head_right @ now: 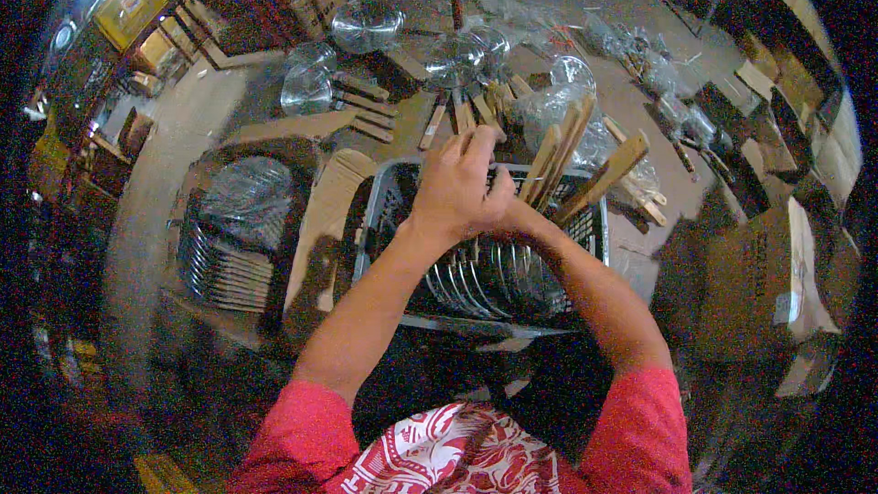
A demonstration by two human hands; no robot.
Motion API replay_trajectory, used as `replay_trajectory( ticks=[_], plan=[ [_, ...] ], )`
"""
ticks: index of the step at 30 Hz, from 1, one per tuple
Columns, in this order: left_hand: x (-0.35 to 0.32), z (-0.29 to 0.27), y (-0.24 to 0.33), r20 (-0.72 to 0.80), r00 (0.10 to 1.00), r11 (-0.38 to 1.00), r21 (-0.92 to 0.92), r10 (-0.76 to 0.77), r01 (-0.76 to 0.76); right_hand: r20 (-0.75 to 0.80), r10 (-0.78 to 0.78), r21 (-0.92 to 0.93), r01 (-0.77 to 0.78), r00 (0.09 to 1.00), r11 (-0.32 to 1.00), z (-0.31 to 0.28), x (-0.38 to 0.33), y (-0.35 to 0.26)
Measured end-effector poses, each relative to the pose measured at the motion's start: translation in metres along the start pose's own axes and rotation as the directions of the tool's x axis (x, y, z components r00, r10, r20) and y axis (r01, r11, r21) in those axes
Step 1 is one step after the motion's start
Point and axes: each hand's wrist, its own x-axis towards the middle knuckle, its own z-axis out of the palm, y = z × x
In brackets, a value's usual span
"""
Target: The person arranges metal skimmers with wooden handles into a plastic basket, stacking them vertically by handle. They then place a wrapped bundle of similar skimmers into the basket.
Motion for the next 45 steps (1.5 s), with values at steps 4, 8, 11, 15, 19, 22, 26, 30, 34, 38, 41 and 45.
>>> replay_trajectory(
  ticks=[4, 8, 11, 15, 19, 22, 26, 30, 34, 38, 41, 45],
  plan=[
    [-0.004, -0.006, 0.004, 0.127, 0.991, 0.986, 0.164, -0.044, 0.023, -0.063, 0.231, 0.173, -0.217, 0.971, 0.961, -0.040, -0.035, -0.025],
    [-0.007, -0.007, 0.007, 0.185, 0.981, 0.998, 0.041, -0.060, 0.053, 0.100, 0.392, 0.195, -0.405, 0.914, 0.893, -0.064, -0.033, -0.040],
    [-0.007, -0.010, -0.004, 0.175, 0.985, 0.997, -0.068, -0.013, 0.025, 0.015, 0.391, 0.203, -0.385, 0.920, 0.900, -0.068, -0.037, -0.048],
    [-0.008, -0.017, -0.025, 0.284, 0.952, 0.993, 0.073, -0.112, 0.095, 0.032, 0.479, 0.475, -0.435, 0.877, 0.765, -0.074, -0.047, -0.057],
    [-0.008, -0.025, -0.043, 0.351, 0.922, 0.941, 0.337, -0.166, 0.041, -0.213, 0.593, 0.358, -0.503, 0.777, 0.787, -0.078, -0.051, -0.059],
    [-0.011, -0.029, -0.050, 0.278, 0.946, 0.963, 0.253, -0.167, 0.095, -0.451, 0.677, 0.214, -0.665, 0.582, 0.715, -0.081, -0.055, -0.052],
    [-0.016, -0.030, -0.051, 0.278, 0.949, 0.983, 0.150, -0.147, 0.108, -0.468, 0.674, -0.025, -0.770, 0.572, 0.637, -0.088, -0.063, -0.035],
    [-0.012, -0.024, -0.042, 0.238, 0.970, 0.999, 0.029, -0.044, 0.039, -0.155, 0.834, 0.339, -0.764, 0.530, 0.549, -0.093, -0.063, -0.026],
    [-0.012, -0.003, -0.022, 0.228, 0.973, 0.999, 0.011, 0.030, -0.033, -0.005, 0.886, 0.603, -0.705, 0.464, 0.373, -0.081, -0.061, -0.033],
    [-0.017, 0.015, -0.004, 0.264, 0.958, 0.993, -0.008, 0.115, -0.117, 0.012, 0.894, 0.767, -0.578, 0.448, 0.279, -0.074, -0.055, -0.045],
    [-0.017, 0.023, 0.005, 0.246, 0.949, 0.980, -0.020, 0.195, -0.197, 0.155, 0.872, 0.859, -0.500, 0.465, 0.114, -0.074, -0.054, -0.049],
    [-0.015, 0.031, 0.008, 0.206, 0.953, 0.975, -0.058, 0.220, -0.212, 0.048, 0.779, 0.915, -0.340, 0.626, 0.217, -0.055, -0.055, -0.043]
  ],
)
